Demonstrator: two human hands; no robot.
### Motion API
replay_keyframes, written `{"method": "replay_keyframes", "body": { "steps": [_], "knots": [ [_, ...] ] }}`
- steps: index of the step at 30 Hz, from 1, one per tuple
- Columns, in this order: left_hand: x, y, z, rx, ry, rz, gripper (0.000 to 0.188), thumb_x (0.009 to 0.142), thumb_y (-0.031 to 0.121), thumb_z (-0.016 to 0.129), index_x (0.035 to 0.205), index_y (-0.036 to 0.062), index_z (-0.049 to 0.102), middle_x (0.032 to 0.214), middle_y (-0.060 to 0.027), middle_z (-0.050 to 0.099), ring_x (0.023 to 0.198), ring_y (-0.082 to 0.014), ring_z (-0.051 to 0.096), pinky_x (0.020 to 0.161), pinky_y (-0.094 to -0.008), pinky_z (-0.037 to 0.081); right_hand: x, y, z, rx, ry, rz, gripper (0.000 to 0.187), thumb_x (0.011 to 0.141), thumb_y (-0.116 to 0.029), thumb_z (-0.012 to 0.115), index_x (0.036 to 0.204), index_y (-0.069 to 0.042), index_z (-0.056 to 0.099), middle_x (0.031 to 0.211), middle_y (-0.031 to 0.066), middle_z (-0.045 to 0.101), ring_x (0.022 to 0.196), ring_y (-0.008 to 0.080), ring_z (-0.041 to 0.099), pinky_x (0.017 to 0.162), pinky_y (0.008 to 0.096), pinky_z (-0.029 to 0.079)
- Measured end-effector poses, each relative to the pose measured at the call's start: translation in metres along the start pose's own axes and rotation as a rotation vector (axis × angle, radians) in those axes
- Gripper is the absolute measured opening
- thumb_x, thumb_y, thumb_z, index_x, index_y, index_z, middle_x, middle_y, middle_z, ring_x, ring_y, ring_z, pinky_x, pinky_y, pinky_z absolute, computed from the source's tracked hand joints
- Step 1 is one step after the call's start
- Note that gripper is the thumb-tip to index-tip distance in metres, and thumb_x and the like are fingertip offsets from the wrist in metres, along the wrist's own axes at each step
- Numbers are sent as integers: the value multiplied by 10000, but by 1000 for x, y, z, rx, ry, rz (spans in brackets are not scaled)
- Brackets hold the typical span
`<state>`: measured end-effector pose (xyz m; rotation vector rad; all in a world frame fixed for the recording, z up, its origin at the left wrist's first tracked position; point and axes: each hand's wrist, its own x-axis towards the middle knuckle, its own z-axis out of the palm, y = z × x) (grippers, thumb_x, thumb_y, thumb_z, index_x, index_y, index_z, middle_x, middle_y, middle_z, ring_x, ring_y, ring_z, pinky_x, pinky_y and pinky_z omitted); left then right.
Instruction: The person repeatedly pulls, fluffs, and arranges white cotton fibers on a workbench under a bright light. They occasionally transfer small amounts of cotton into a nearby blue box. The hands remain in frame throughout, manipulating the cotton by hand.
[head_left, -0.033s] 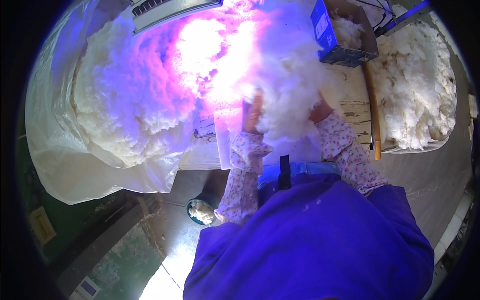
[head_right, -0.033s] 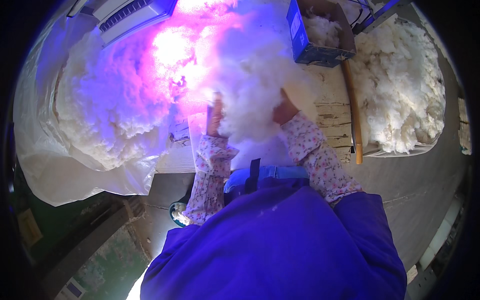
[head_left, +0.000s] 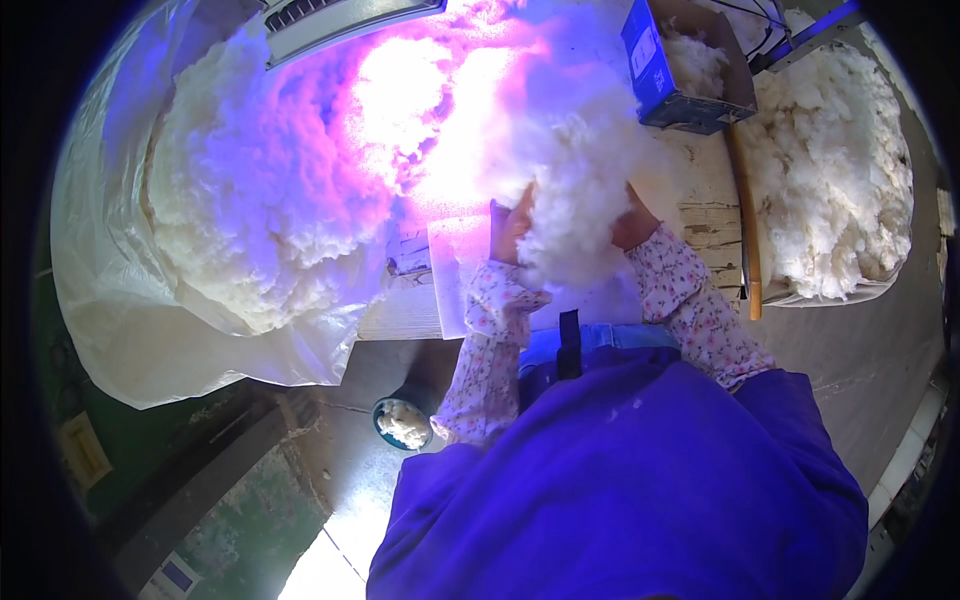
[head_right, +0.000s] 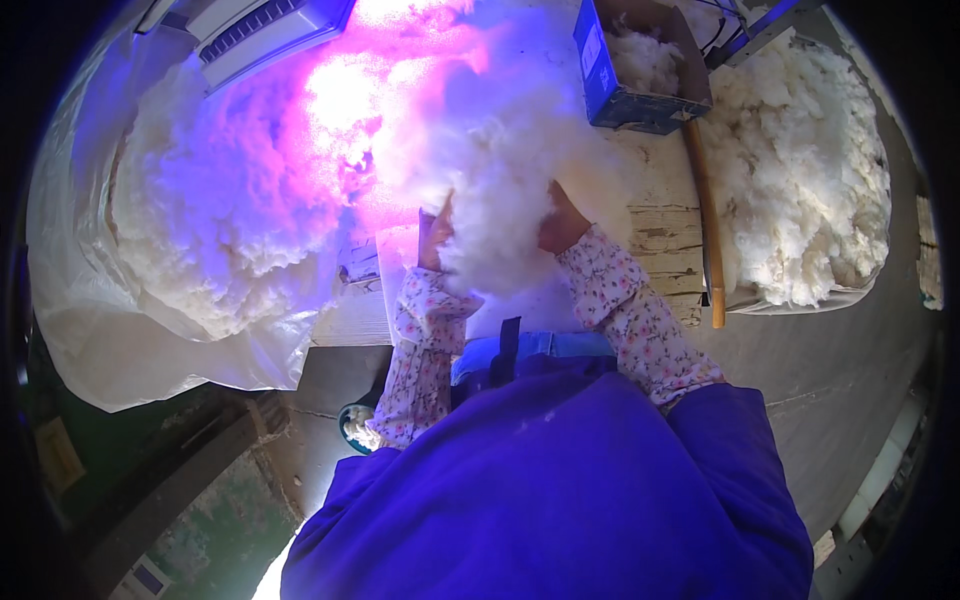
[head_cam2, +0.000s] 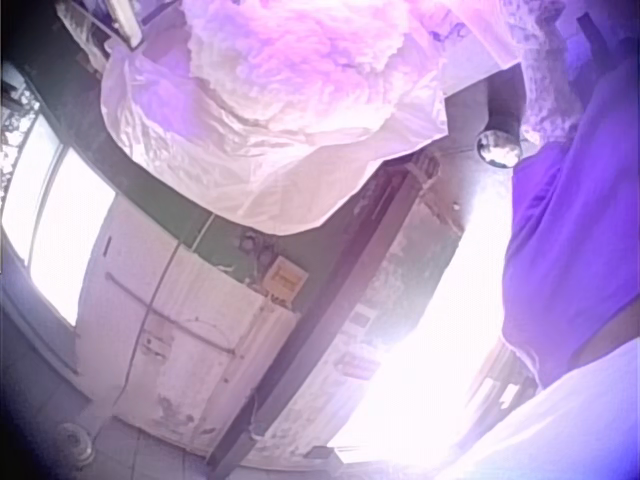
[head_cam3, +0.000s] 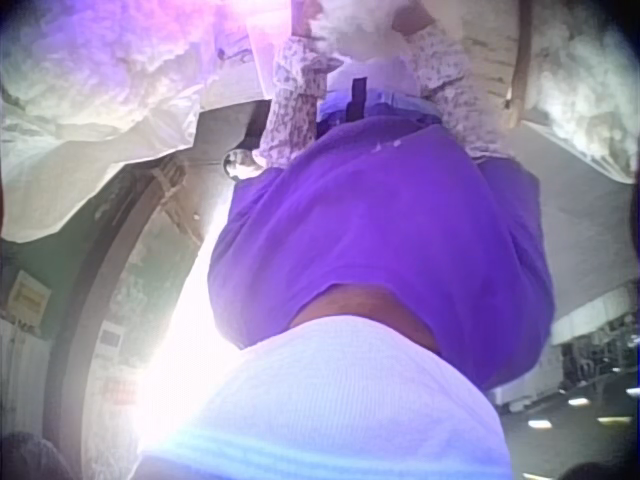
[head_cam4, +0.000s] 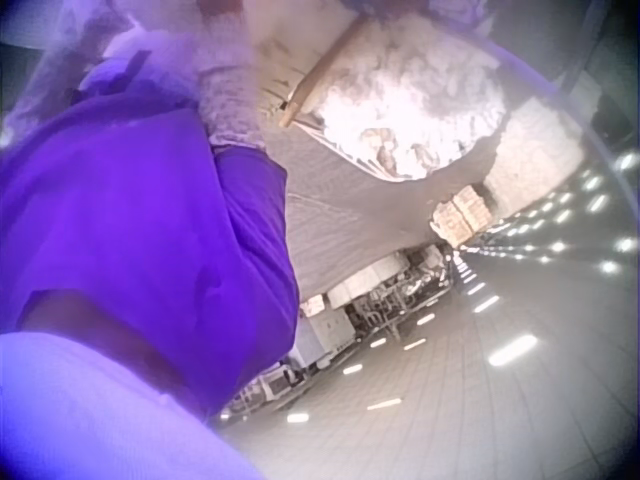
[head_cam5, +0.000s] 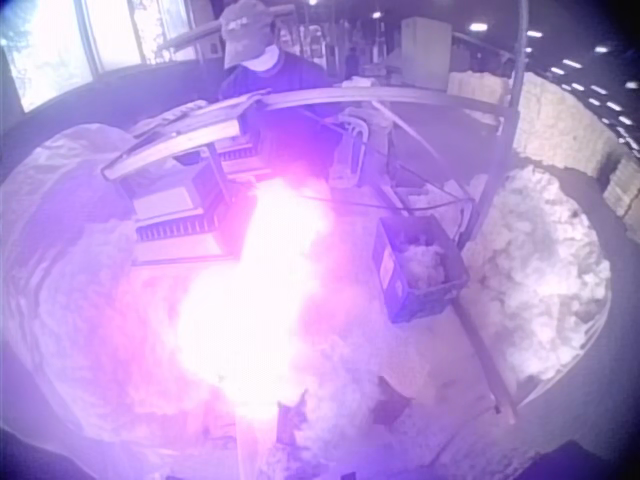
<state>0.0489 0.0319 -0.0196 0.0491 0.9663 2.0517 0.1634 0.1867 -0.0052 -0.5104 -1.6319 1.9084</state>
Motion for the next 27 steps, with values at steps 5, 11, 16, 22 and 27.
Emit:
{"method": "replay_keyframes", "body": {
  "steps": [5,11,16,22,27],
  "knots": [
    [12,3,-14,179,344,113,375,901,375,480,1013,21,526,785,-74,576,634,-153,588,549,-264,504,18,-16,-58,916,-173,383,453,894,-289,488,1267,-51,392,1182,94,488,1127,212,449,933,365,388],
    [23,5,-18,-227,-178,123,360,888,331,528,1060,15,531,836,-83,597,650,-154,613,588,-239,519,16,-14,-26,-180,-43,328,603,799,-219,620,1301,-22,349,1170,115,498,1087,220,472,939,362,382],
    [-10,16,60,382,323,132,434,941,397,389,813,42,604,620,-11,548,524,-98,507,515,-239,446,3,-26,13,-397,218,317,598,701,-170,670,1211,47,445,1142,223,500,997,272,548,816,362,461],
    [-26,54,62,234,442,119,305,911,335,482,787,60,533,610,8,451,563,-100,465,545,-248,420,18,-62,-34,225,156,446,374,760,-64,572,1118,31,526,1052,142,566,764,201,598,643,308,506],
    [-20,19,64,558,228,268,240,838,187,614,947,-17,548,690,8,530,597,-86,494,556,-215,417,-8,-25,-24,-325,81,228,365,814,-123,554,1150,1,482,1012,113,567,808,199,598,652,295,501]
  ]
}}
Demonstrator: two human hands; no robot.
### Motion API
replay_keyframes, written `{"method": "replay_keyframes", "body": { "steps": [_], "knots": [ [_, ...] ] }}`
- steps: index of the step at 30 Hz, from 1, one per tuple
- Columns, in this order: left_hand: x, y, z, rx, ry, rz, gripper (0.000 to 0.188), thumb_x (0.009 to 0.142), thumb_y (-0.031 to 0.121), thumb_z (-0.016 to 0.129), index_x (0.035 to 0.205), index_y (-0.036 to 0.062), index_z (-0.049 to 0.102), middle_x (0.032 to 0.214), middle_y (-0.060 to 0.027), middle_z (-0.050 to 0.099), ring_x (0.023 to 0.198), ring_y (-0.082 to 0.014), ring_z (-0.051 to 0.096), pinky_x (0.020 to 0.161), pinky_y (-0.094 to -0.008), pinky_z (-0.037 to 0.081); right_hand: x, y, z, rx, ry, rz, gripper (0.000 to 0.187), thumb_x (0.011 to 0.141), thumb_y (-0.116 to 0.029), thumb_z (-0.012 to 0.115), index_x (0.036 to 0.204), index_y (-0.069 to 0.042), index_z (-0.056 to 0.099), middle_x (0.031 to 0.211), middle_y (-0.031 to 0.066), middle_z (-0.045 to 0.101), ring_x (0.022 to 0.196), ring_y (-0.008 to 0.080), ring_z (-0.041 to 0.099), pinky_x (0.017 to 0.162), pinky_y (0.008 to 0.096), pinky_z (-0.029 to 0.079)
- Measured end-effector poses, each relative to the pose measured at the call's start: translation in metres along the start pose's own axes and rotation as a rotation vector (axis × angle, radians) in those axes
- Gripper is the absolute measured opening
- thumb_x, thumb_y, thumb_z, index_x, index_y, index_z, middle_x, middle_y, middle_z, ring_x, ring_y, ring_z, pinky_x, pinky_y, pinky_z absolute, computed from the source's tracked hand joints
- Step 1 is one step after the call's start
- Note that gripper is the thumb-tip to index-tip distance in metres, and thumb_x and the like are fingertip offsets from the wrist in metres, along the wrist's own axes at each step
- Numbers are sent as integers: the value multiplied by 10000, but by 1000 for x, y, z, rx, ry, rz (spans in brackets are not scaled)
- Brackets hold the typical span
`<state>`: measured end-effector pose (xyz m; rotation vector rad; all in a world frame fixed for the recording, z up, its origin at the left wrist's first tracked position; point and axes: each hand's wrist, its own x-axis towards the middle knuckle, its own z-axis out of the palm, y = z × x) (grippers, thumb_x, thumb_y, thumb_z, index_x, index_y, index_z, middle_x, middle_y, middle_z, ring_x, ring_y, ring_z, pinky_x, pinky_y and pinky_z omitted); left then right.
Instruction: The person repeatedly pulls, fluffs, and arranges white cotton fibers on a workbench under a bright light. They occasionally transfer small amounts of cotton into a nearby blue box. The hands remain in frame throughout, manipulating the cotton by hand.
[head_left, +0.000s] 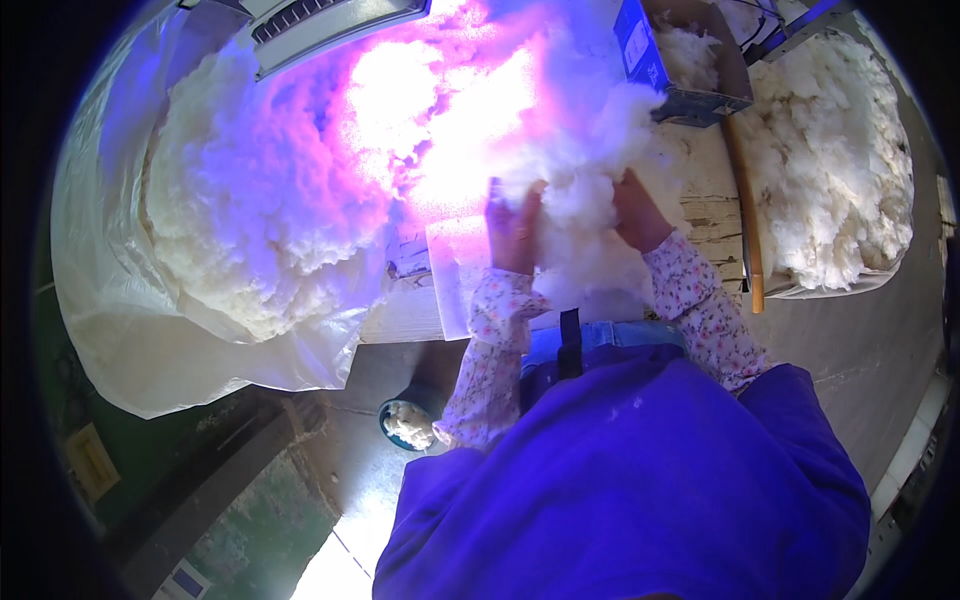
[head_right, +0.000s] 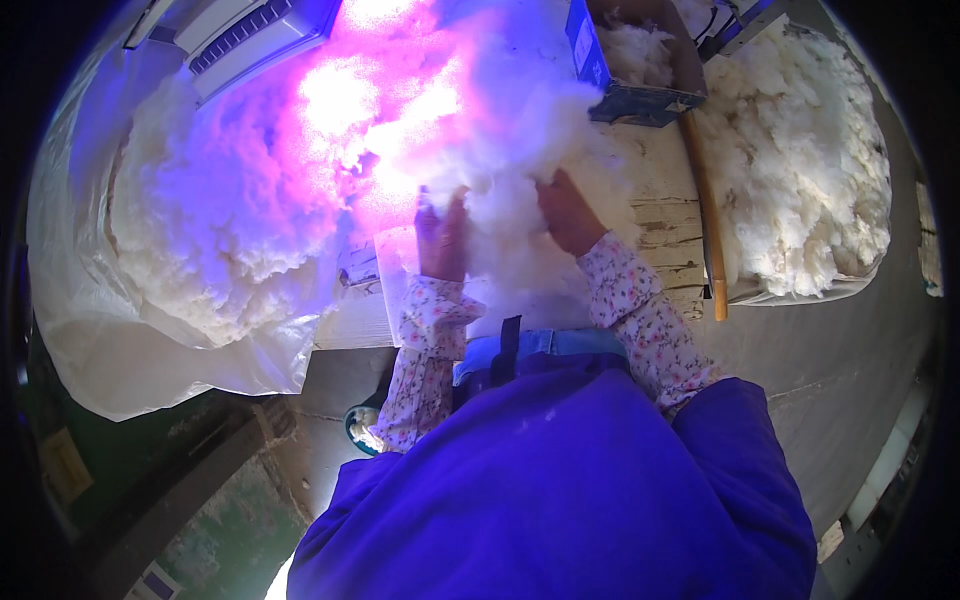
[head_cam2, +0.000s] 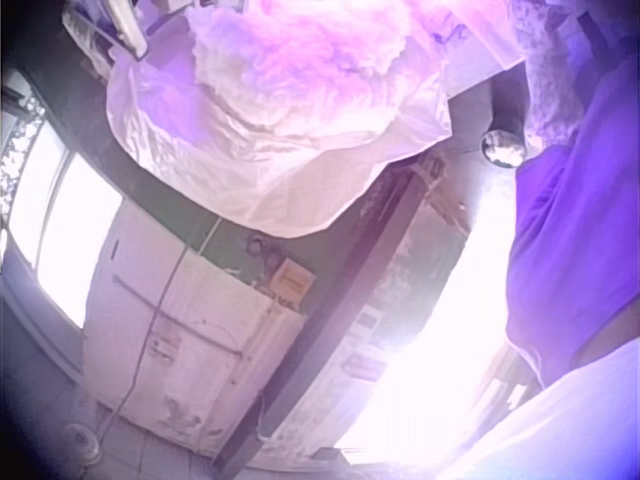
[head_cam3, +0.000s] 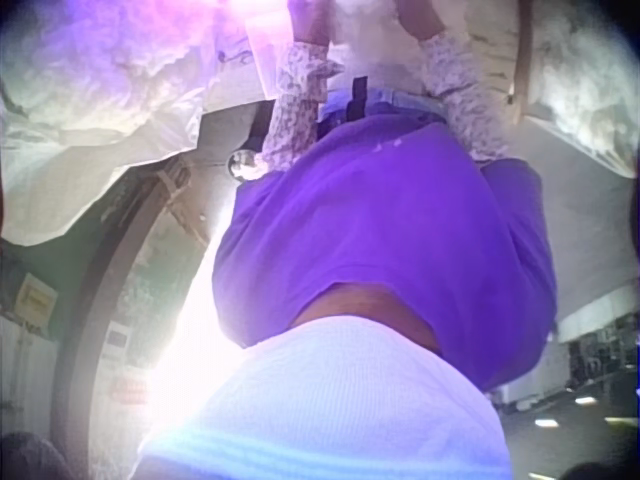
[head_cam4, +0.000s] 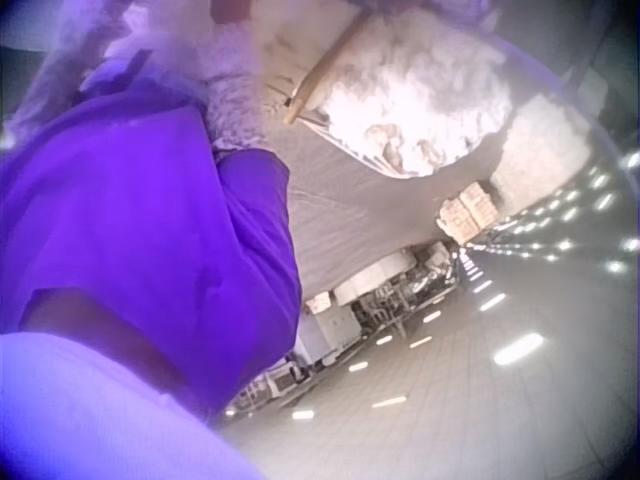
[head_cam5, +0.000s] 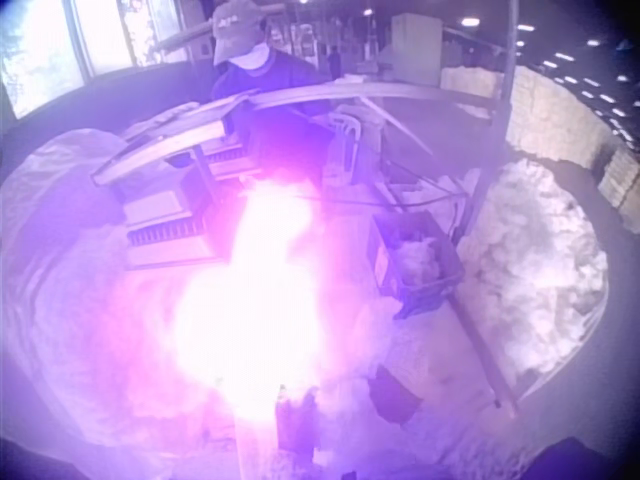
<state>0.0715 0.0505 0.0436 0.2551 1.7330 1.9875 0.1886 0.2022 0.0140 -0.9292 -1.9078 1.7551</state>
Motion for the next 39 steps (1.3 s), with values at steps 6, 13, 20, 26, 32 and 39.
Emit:
{"method": "replay_keyframes", "body": {
  "steps": [6,13,20,26,32,39],
  "knots": [
    [22,-26,-46,87,36,-27,332,780,79,624,1073,-48,532,838,-59,611,676,-131,556,611,-254,460,16,-1,-56,-36,-88,-272,502,823,-171,599,1258,-22,397,1133,117,520,901,167,555,739,287,472],
    [-12,-13,-75,975,44,628,824,654,195,763,1340,62,325,1228,-210,389,1151,-359,379,957,-476,332,-13,-29,-128,-686,68,-231,698,674,-155,739,1290,-115,415,1314,127,396,1127,280,474,860,362,455],
    [-19,-34,-39,1146,-498,667,861,481,374,821,1254,194,487,1380,-171,281,1283,-412,246,1004,-561,254,-43,35,-91,-1249,-336,-272,606,653,-252,711,1203,-133,486,1194,160,484,1081,346,478,877,432,416],
    [-5,-95,-10,1351,-598,417,434,633,246,652,1055,154,610,1119,-151,507,1125,-347,430,961,-530,319,-28,71,-21,-1161,-259,-375,219,752,-202,601,877,-23,609,832,166,601,718,291,590,716,399,477],
    [23,-93,-14,594,-332,270,317,717,50,616,1030,23,570,957,-143,608,842,-251,614,709,-370,501,18,-42,-44,-101,-369,74,293,752,-65,606,1034,15,592,859,59,615,719,130,590,673,259,490],
    [65,-57,-25,-123,-76,-160,403,757,80,627,1128,22,481,1015,-145,590,879,-235,610,715,-353,510,49,-159,-48,219,-400,-270,544,769,-156,649,1257,-41,437,1096,91,570,860,121,548,774,259,453]
  ]
}}
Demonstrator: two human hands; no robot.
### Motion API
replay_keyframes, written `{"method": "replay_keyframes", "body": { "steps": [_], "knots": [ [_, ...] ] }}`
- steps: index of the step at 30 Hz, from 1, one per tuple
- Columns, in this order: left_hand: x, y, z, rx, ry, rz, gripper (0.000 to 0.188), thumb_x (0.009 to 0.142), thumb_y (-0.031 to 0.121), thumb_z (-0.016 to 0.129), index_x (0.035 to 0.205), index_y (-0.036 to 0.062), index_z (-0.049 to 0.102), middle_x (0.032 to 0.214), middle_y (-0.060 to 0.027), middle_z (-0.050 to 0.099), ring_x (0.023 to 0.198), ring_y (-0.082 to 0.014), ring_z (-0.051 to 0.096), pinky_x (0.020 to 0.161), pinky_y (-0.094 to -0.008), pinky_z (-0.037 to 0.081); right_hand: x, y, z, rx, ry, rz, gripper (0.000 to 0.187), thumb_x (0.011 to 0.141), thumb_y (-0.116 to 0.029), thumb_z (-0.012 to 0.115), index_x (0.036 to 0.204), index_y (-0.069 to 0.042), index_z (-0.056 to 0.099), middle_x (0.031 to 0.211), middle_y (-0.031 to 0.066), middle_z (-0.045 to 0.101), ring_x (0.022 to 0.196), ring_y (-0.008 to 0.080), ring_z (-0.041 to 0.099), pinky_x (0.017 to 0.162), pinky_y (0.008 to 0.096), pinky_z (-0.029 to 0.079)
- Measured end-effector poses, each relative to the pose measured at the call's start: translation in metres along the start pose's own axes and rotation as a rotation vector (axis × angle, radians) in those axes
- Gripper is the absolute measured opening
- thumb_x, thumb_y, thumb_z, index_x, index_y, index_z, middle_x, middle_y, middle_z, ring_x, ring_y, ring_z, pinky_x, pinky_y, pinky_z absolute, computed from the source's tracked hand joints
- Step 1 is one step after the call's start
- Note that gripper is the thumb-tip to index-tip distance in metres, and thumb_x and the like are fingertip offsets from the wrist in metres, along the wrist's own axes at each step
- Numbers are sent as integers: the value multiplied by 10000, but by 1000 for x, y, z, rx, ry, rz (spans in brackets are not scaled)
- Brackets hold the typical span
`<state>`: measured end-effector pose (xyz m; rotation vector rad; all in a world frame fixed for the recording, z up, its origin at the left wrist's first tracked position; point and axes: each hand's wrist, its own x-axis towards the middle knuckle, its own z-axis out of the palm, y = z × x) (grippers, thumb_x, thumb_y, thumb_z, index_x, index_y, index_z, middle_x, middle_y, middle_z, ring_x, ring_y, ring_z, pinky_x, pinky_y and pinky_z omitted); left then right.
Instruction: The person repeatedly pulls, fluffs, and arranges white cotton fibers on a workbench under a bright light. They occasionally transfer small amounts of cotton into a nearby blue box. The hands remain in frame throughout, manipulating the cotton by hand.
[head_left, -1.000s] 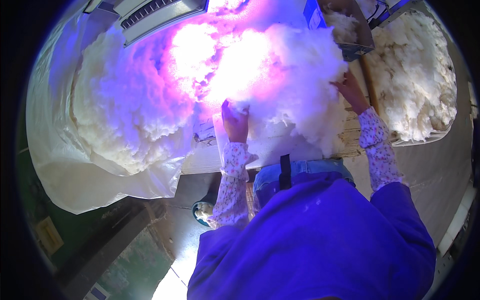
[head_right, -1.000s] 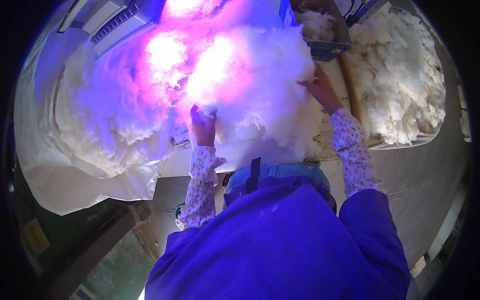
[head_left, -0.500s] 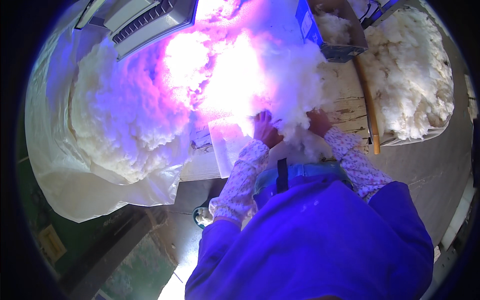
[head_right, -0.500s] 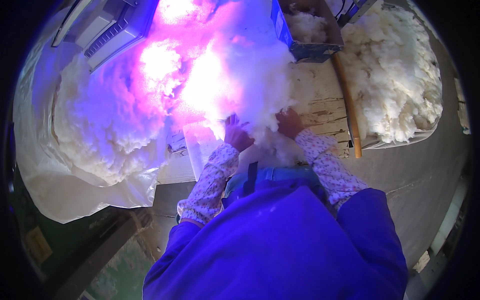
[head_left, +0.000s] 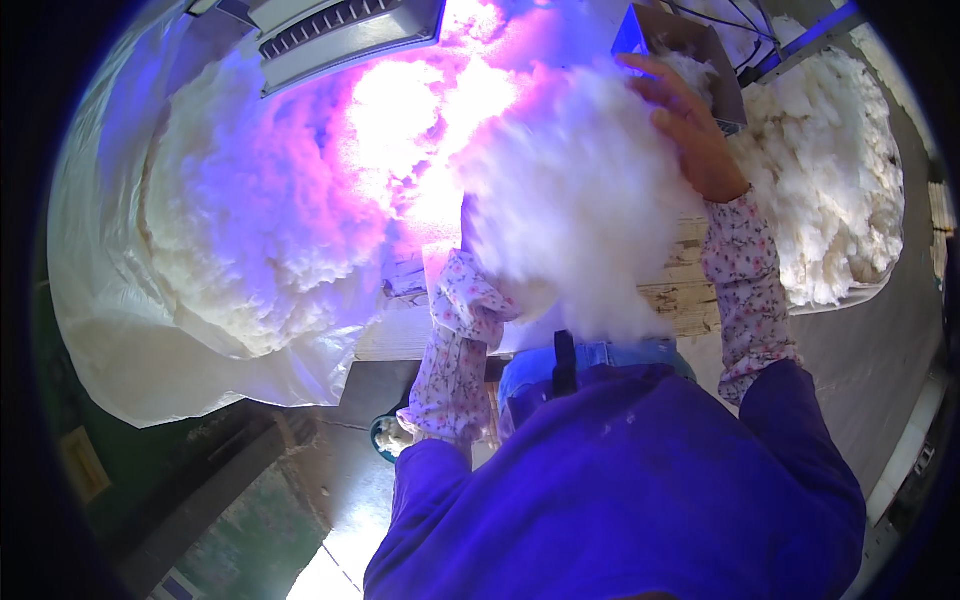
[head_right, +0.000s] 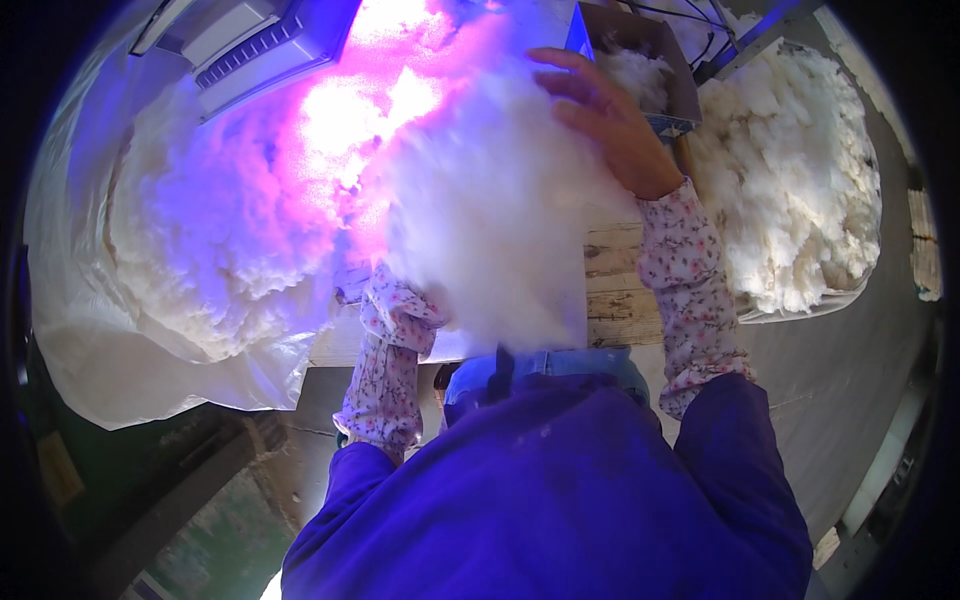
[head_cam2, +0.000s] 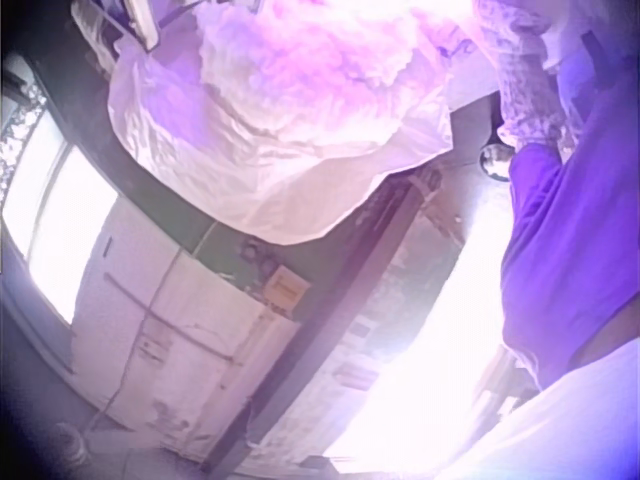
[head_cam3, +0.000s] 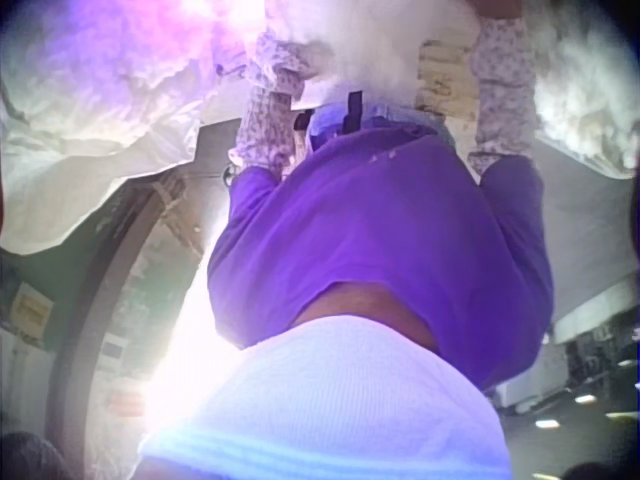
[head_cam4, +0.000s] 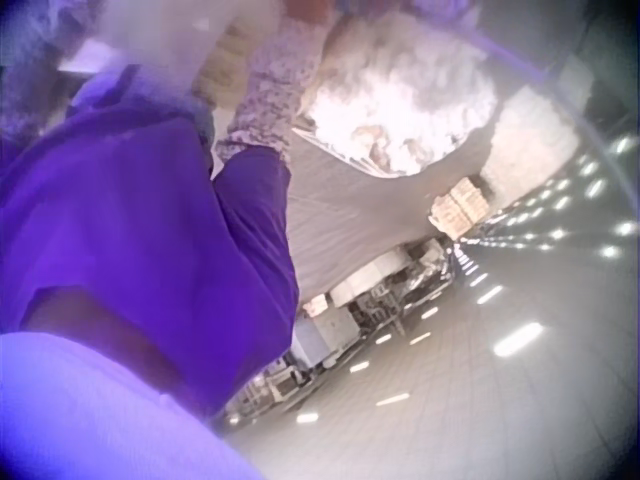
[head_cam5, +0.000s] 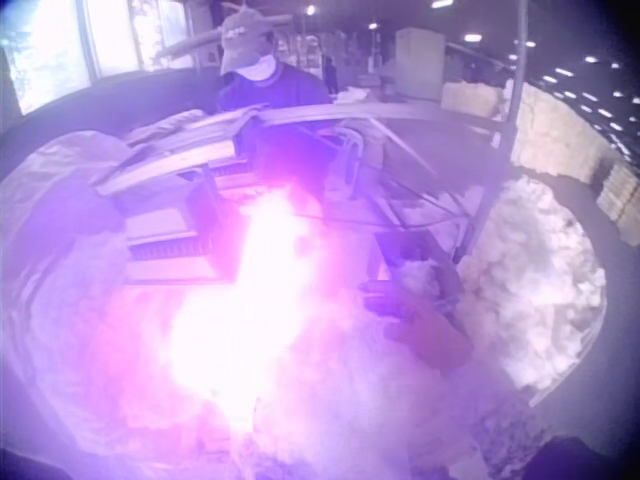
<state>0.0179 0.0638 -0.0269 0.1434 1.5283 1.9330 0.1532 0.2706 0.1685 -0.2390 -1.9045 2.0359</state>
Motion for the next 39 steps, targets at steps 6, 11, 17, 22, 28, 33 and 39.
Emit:
{"method": "replay_keyframes", "body": {
  "steps": [6,11,17,22,28,33,39],
  "knots": [
    [1,9,25,-53,-10,-21,495,763,117,634,1197,51,408,1055,-143,562,903,-243,591,734,-368,498,6,72,43,-818,33,-69,621,696,-177,693,1235,25,459,1097,145,592,865,185,599,766,307,477],
    [-8,33,-20,-147,166,-72,573,768,148,640,1256,75,347,1088,-141,538,923,-250,575,751,-380,487,24,129,3,-728,404,198,423,691,-84,669,1077,58,570,881,133,663,768,178,626,678,300,497],
    [-21,47,-56,-227,388,-165,670,774,185,646,1325,104,274,1128,-138,509,947,-257,555,771,-396,475,18,163,-17,-815,367,356,530,716,-146,692,1195,-15,509,1040,145,599,895,186,593,770,323,476],
    [-48,65,-75,-50,399,-188,752,779,216,652,1383,128,213,1162,-136,485,967,-264,539,787,-408,465,-5,134,-33,-593,358,129,672,721,-260,730,1295,-98,420,1191,137,490,1017,190,525,836,350,449],
    [-98,72,-73,570,-58,119,945,660,252,783,1401,159,204,1323,-136,344,1120,-282,450,839,-395,438,-41,116,-42,-577,228,231,665,708,-199,751,1282,-107,426,1249,113,468,1163,209,433,979,352,356],
    [-92,70,-41,921,-23,456,832,633,205,796,1330,92,356,1277,-180,362,1168,-335,388,930,-443,386,-24,103,-24,-962,310,-123,590,700,-260,744,1215,-116,495,1177,105,504,1107,262,476,973,384,363],
    [-88,74,-15,926,-22,487,778,644,181,781,1306,77,385,1268,-181,366,1169,-337,393,955,-445,373,37,111,2,-1261,218,-314,517,699,-381,709,1136,-155,550,1059,88,554,1009,252,514,846,392,401]
  ]
}}
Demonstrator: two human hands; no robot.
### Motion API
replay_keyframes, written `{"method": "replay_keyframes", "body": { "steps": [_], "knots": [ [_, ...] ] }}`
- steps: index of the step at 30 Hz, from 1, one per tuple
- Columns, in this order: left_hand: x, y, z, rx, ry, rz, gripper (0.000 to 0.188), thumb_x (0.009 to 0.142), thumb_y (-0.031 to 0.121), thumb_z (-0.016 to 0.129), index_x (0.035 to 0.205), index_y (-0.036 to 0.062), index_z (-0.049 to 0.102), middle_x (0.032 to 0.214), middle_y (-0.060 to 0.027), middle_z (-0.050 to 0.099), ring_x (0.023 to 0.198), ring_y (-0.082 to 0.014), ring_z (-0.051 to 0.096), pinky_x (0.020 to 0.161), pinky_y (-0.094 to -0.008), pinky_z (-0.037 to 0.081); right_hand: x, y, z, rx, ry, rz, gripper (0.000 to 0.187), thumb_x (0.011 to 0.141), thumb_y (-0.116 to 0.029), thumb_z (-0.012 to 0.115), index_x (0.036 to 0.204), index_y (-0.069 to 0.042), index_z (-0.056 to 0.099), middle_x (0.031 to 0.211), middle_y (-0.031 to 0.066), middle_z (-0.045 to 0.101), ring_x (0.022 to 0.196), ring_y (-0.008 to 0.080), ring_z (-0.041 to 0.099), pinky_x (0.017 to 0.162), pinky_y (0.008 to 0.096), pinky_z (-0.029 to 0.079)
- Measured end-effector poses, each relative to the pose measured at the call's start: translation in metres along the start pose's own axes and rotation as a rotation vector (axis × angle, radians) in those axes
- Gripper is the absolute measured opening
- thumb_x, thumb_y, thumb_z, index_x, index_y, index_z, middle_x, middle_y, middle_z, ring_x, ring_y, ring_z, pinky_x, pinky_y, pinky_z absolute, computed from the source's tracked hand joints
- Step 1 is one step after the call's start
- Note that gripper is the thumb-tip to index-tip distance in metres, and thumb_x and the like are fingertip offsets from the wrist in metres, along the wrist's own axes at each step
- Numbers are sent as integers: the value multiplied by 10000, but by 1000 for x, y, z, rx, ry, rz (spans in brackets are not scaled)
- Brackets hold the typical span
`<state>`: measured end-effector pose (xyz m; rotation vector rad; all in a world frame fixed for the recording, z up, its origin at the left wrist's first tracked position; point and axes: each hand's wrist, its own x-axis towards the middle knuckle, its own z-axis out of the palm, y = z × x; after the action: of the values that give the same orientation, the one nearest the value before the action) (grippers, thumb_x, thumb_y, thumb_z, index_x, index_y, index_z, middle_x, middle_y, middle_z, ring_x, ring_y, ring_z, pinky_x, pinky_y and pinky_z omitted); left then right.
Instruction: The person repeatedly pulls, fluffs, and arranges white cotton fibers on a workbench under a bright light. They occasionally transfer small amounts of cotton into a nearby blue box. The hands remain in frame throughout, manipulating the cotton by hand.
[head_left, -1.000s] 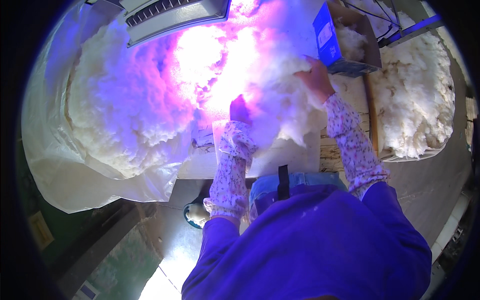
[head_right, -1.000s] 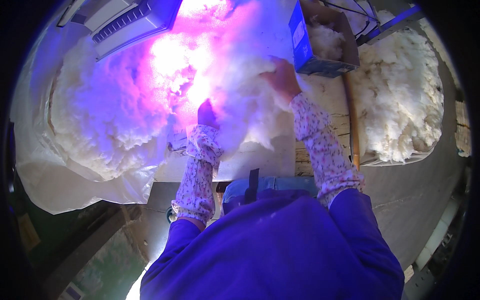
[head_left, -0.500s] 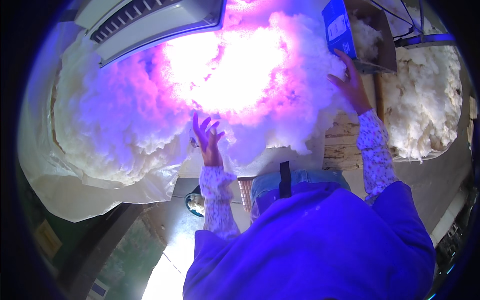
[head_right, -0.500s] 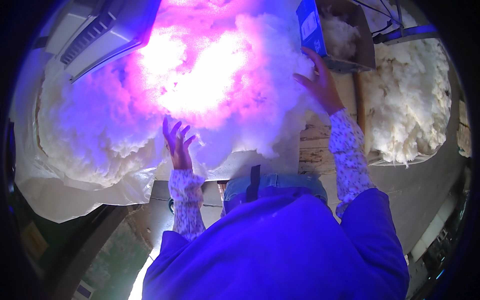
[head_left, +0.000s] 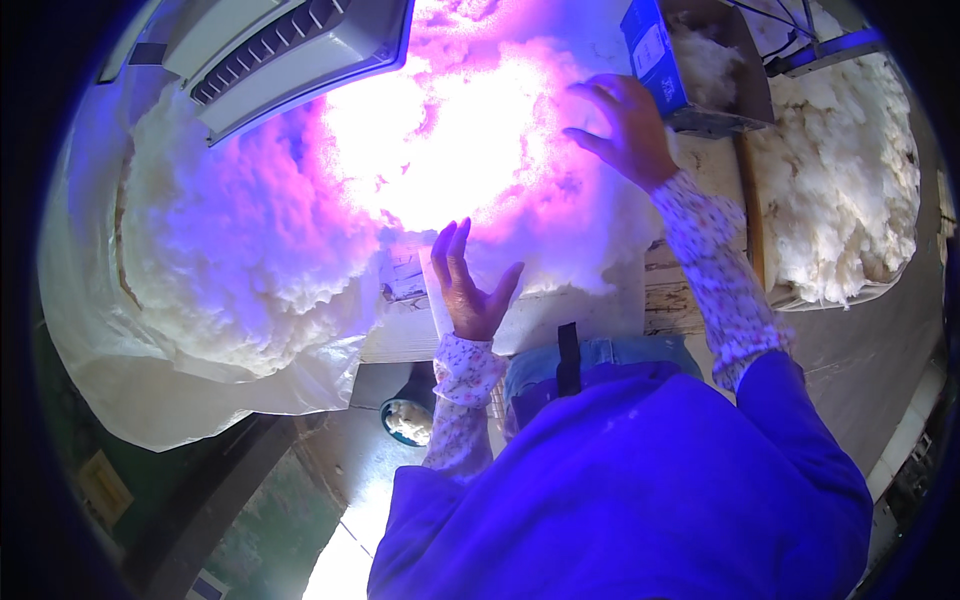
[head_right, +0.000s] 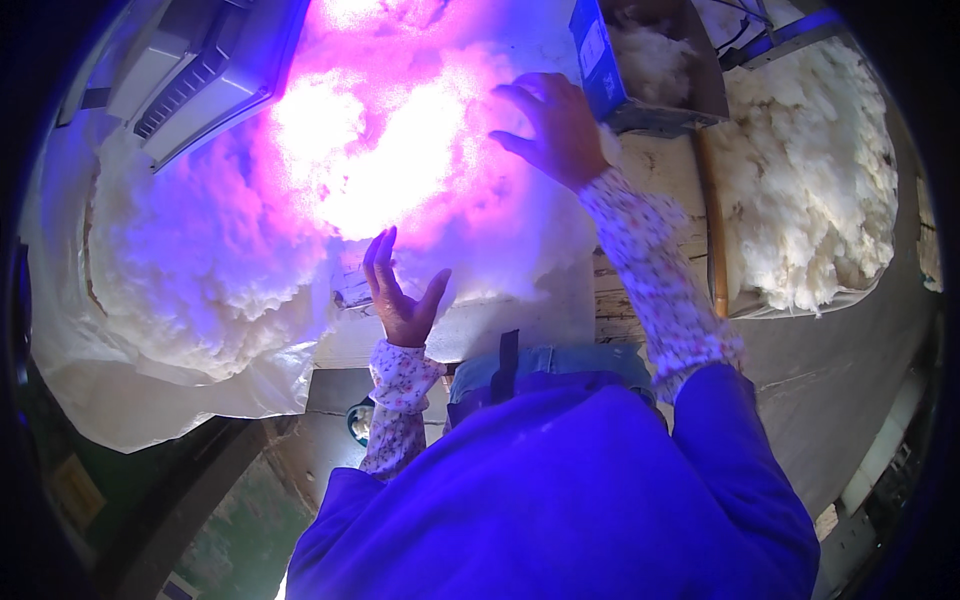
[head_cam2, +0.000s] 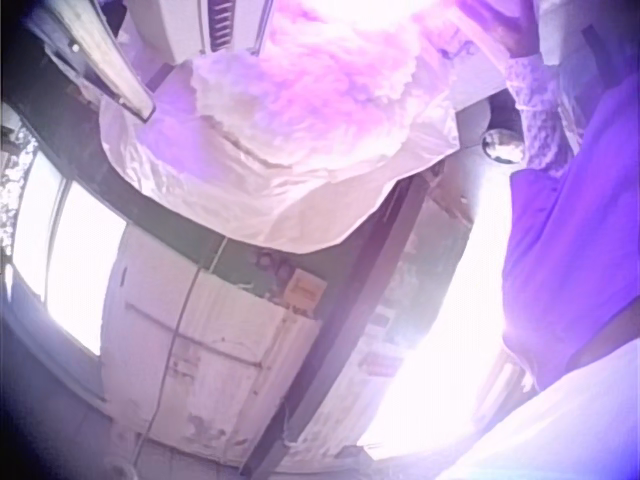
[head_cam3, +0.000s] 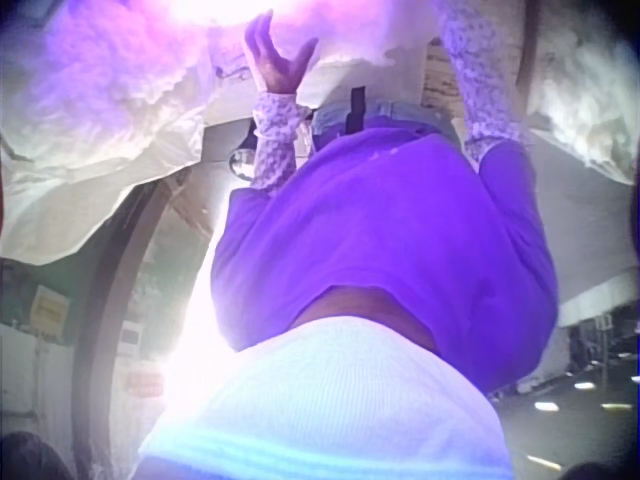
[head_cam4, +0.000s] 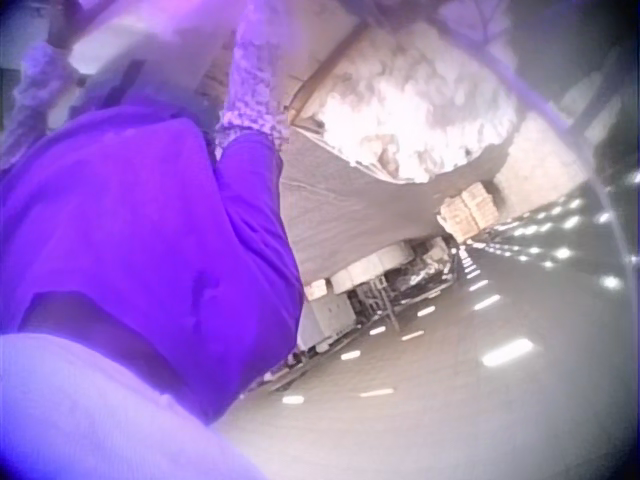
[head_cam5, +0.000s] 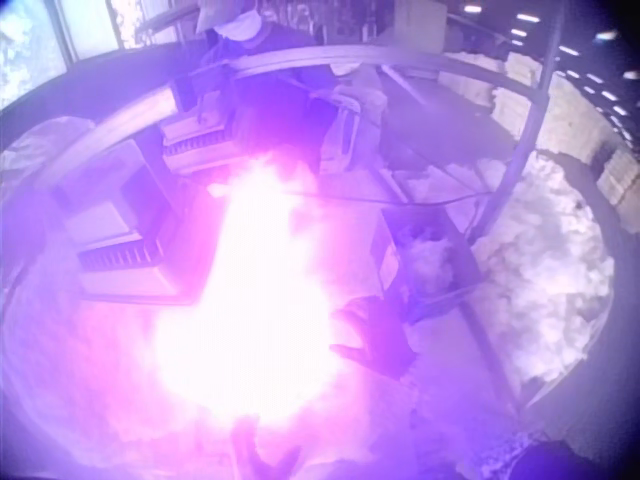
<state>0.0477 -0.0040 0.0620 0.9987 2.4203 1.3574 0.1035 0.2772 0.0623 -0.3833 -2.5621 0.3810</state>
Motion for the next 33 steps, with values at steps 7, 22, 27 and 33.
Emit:
{"method": "replay_keyframes", "body": {
  "steps": [7,22,27,33],
  "knots": [
    [-19,6,-2,7,-22,6,707,658,178,766,1265,64,424,1261,-191,374,1177,-346,388,964,-442,367,14,-1,41,-34,-375,255,356,748,-319,674,1045,-143,588,745,57,629,752,237,602,742,391,423],
    [31,18,18,102,123,259,715,605,209,796,1227,75,471,1263,-201,366,1145,-359,384,912,-465,384,-6,34,-77,953,40,478,62,858,-69,556,891,-31,593,838,9,596,788,70,545,725,205,440],
    [26,15,12,196,-21,271,813,615,333,783,1287,63,413,1297,-216,359,1183,-379,350,946,-497,338,13,113,-98,470,252,477,100,828,-95,589,914,-46,598,814,61,623,739,151,598,692,256,470],
    [2,3,-6,434,-259,307,930,520,468,804,1307,158,418,1342,-197,310,1241,-399,291,980,-545,271,-2,148,-97,-224,171,361,201,781,-149,624,971,-86,608,842,112,632,775,279,615,694,346,488]
  ]
}}
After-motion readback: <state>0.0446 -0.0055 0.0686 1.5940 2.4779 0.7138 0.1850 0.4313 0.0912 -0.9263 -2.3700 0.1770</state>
